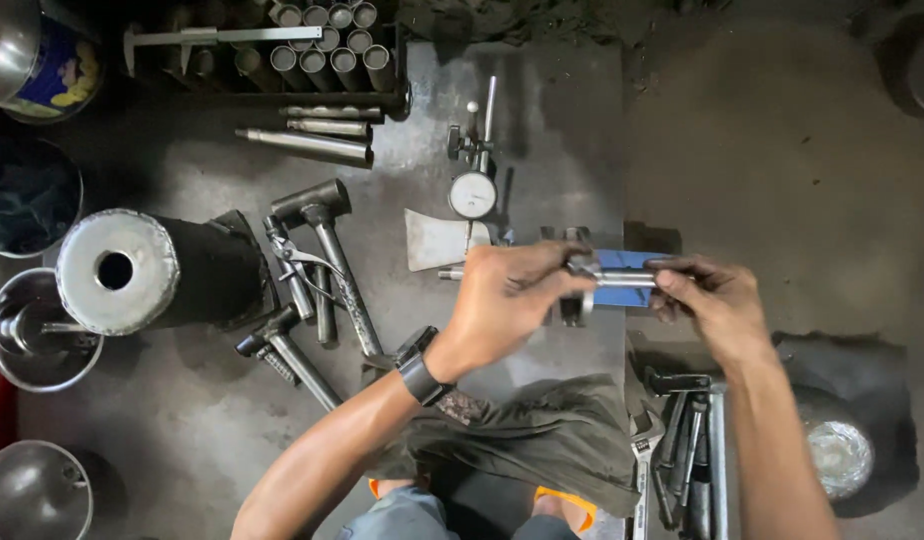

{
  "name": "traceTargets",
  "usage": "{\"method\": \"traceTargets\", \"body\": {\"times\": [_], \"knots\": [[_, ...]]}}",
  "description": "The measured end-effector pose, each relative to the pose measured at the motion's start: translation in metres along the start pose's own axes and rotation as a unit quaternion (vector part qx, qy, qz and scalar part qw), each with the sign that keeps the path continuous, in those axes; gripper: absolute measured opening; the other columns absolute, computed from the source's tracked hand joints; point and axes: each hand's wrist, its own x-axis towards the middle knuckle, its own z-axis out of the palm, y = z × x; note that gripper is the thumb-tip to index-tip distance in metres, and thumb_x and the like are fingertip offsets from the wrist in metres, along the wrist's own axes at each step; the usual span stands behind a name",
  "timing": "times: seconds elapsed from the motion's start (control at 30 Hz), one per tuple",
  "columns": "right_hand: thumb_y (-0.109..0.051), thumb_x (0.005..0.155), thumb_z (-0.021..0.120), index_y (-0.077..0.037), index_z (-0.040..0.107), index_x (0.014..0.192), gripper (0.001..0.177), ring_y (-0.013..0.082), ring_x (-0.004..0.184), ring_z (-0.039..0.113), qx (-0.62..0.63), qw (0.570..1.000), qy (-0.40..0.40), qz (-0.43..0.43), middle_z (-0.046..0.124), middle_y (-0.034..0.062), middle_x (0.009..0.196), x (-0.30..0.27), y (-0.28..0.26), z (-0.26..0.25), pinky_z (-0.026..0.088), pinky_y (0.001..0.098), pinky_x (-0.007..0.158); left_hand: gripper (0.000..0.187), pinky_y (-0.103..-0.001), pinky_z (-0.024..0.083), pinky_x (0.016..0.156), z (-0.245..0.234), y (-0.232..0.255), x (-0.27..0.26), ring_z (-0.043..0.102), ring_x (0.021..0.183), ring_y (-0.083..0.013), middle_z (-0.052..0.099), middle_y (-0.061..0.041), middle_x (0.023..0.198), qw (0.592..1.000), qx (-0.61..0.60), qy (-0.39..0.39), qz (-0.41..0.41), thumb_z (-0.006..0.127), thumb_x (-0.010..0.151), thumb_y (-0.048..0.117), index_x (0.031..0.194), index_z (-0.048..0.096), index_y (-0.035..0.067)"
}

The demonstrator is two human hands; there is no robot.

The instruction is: The person rotates a metal shaft with attached discs on a blue stand while using a dial indicator to measure it. The person repeatedly adjusts the dial indicator and rotates the shaft to check different points.

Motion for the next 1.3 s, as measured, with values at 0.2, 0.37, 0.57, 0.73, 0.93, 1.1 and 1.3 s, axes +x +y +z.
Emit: {"method": "traceTargets", "body": {"times": [0.2,0.37,0.57,0.73,0.93,1.1,1.3], "knots": [[-0.013,0.092,0.073,0.008,0.072,0.109,0.027,0.0169,0.066,0.065,0.031,0.999,-0.016,0.002,0.07,0.0122,0.078,0.016,0.022,0.015,0.053,0.0301,0.058,0.016,-0.026,0.049,0.059,0.003,-0.022,0.0,0.051,0.065,-0.0013,0.069,-0.01,0.081,0.999,0.008,0.015,0.032,0.075,0.094,0.007,0.108,0.073,-0.001],[-0.014,0.092,0.075,0.008,0.073,0.108,0.027,0.0171,0.066,0.065,0.019,0.999,-0.025,0.013,0.071,0.0124,0.078,0.022,0.026,0.023,0.053,0.0305,0.057,0.024,-0.024,0.053,0.062,0.007,-0.041,-0.001,0.059,0.069,-0.0002,0.077,-0.011,0.084,0.999,0.029,0.028,-0.024,0.073,0.09,0.005,0.113,0.075,0.0],[-0.014,0.091,0.075,0.005,0.074,0.109,0.027,0.0171,0.067,0.066,0.019,0.999,-0.012,0.027,0.071,0.0118,0.078,0.026,0.028,0.023,0.054,0.0314,0.059,0.025,-0.024,0.058,0.072,0.01,-0.048,0.001,0.07,0.084,-0.0016,0.079,-0.012,0.095,1.0,-0.02,0.023,-0.007,0.071,0.092,0.0,0.116,0.072,-0.002],[-0.015,0.092,0.075,0.004,0.074,0.109,0.026,0.0172,0.07,0.068,0.02,0.998,-0.014,0.049,0.072,0.0113,0.081,0.035,0.048,0.018,0.057,0.0309,0.062,0.023,-0.027,0.058,0.071,0.009,-0.042,-0.002,0.07,0.081,-0.0094,0.078,-0.013,0.092,0.998,-0.022,-0.035,-0.048,0.07,0.093,-0.002,0.115,0.072,-0.002],[-0.025,0.096,0.067,0.004,0.072,0.113,0.034,0.0176,0.07,0.069,0.094,0.994,-0.019,0.061,0.074,0.0118,0.087,0.04,0.07,0.012,0.058,0.0315,0.063,0.042,-0.042,0.054,0.104,-0.002,-0.057,-0.037,0.065,0.122,-0.034,0.068,-0.02,0.128,0.971,0.122,-0.151,0.143,0.068,0.084,0.001,0.126,0.065,-0.003],[-0.04,0.1,0.057,0.003,0.07,0.108,0.046,0.0185,0.067,0.069,0.177,0.974,0.108,0.096,0.077,0.0109,0.094,0.047,0.121,0.015,0.058,0.0338,0.059,0.051,-0.053,0.04,0.124,-0.001,-0.092,-0.064,0.049,0.146,-0.0376,0.056,-0.02,0.146,0.882,0.296,-0.228,0.287,0.067,0.084,0.014,0.131,0.06,-0.006],[-0.006,0.089,0.07,0.006,0.071,0.096,0.014,0.0212,0.06,0.072,0.061,0.977,0.144,0.147,0.075,0.0166,0.081,0.036,0.172,0.057,0.061,0.0395,0.055,0.047,-0.046,0.046,0.113,0.002,-0.136,-0.106,0.055,0.136,-0.0381,0.062,-0.02,0.141,0.924,0.26,-0.211,0.183,0.068,0.082,0.012,0.127,0.064,-0.001]]}}
